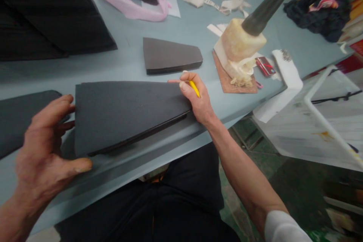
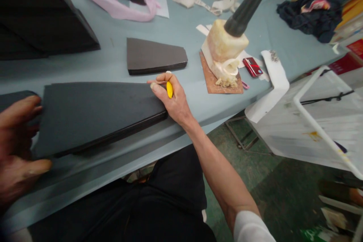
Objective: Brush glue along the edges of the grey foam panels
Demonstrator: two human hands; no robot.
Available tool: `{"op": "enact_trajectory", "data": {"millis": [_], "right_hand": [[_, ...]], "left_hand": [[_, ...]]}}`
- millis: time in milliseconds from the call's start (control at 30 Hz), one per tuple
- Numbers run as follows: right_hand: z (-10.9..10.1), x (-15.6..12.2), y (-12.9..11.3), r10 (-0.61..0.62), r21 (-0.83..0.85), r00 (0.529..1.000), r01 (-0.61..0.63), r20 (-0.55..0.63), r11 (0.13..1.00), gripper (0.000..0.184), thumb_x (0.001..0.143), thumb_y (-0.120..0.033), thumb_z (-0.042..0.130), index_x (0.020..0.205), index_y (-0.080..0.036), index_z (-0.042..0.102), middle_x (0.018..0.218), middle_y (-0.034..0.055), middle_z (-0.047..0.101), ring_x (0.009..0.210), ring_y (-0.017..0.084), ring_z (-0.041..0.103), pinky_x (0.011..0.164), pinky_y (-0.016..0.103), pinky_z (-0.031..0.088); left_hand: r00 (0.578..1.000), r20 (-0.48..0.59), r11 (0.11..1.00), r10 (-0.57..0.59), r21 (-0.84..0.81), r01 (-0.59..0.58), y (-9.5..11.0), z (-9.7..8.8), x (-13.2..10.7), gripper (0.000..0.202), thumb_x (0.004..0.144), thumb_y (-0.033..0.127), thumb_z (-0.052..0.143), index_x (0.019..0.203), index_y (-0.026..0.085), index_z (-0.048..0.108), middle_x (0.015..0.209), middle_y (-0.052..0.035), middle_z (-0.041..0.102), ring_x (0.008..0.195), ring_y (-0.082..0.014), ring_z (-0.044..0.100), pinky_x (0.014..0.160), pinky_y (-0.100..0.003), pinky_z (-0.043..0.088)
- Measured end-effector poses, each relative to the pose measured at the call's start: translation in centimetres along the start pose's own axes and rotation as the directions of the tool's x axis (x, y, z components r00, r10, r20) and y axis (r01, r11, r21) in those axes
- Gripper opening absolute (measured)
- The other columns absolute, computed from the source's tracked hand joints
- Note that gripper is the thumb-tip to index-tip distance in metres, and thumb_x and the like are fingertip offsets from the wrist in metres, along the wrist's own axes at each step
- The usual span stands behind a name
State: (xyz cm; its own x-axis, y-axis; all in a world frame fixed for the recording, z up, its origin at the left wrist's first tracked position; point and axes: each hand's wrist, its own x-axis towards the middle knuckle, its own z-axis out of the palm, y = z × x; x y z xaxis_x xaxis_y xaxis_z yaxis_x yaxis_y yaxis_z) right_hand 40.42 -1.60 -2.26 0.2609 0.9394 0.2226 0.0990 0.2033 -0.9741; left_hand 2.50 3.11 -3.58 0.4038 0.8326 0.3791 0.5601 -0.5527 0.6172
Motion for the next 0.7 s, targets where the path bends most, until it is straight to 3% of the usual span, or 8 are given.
{"op": "enact_trajectory", "data": {"millis": [100, 333, 533, 700], "right_hand": [[-0.24, -0.11, 0.09, 0.037, -0.022, 0.999, -0.037, 0.007, 0.999, 0.056, 0.091, -0.079, 0.075, 0.113, -0.029, 0.059, 0.123, 0.0049, 0.084, 0.114, 0.023, 0.075, 0.109, 0.045, 0.057], [-0.16, -0.4, -0.17, 0.069, -0.054, 0.998, -0.068, 0.008, 0.996, 0.052, 0.094, -0.075, 0.072, 0.112, -0.029, 0.057, 0.122, 0.0063, 0.084, 0.12, 0.027, 0.075, 0.114, 0.048, 0.054], [-0.24, -0.52, -0.2, 0.083, -0.066, 0.997, -0.083, 0.002, 0.994, 0.049, 0.093, -0.072, 0.073, 0.112, -0.029, 0.056, 0.125, 0.007, 0.083, 0.121, 0.027, 0.074, 0.116, 0.047, 0.052], [-0.19, -0.47, -0.16, 0.08, -0.052, 0.997, -0.08, -0.002, 0.995, 0.048, 0.093, -0.07, 0.073, 0.111, -0.029, 0.057, 0.118, 0.0059, 0.084, 0.114, 0.025, 0.073, 0.109, 0.044, 0.054]], "left_hand": [[0.997, 0.028, 0.997, 0.069, -0.043, -0.068, 0.25, -0.08, -0.13, 0.114, 0.079, 0.1, 0.071, 0.174, 0.043, 0.045, 0.18, -0.0114, 0.048, 0.161, -0.0487, 0.052, 0.114, -0.067, 0.063], [0.997, 0.048, 0.997, 0.06, -0.06, -0.057, 0.38, -0.13, -0.37, 0.101, 0.087, 0.096, 0.063, 0.173, 0.049, 0.042, 0.179, -0.0098, 0.049, 0.161, -0.0478, 0.052, 0.12, -0.07, 0.058], [0.997, 0.042, 0.997, 0.058, -0.061, -0.055, 0.57, 0.02, -0.41, 0.103, 0.087, 0.096, 0.065, 0.175, 0.047, 0.041, 0.177, -0.011, 0.051, 0.159, -0.0478, 0.054, 0.121, -0.069, 0.058], [0.998, 0.046, 0.998, 0.037, -0.049, -0.034, 0.66, 0.08, -0.27, 0.111, 0.082, 0.098, 0.068, 0.175, 0.042, 0.042, 0.175, -0.0124, 0.053, 0.158, -0.0479, 0.054, 0.122, -0.069, 0.057]]}}
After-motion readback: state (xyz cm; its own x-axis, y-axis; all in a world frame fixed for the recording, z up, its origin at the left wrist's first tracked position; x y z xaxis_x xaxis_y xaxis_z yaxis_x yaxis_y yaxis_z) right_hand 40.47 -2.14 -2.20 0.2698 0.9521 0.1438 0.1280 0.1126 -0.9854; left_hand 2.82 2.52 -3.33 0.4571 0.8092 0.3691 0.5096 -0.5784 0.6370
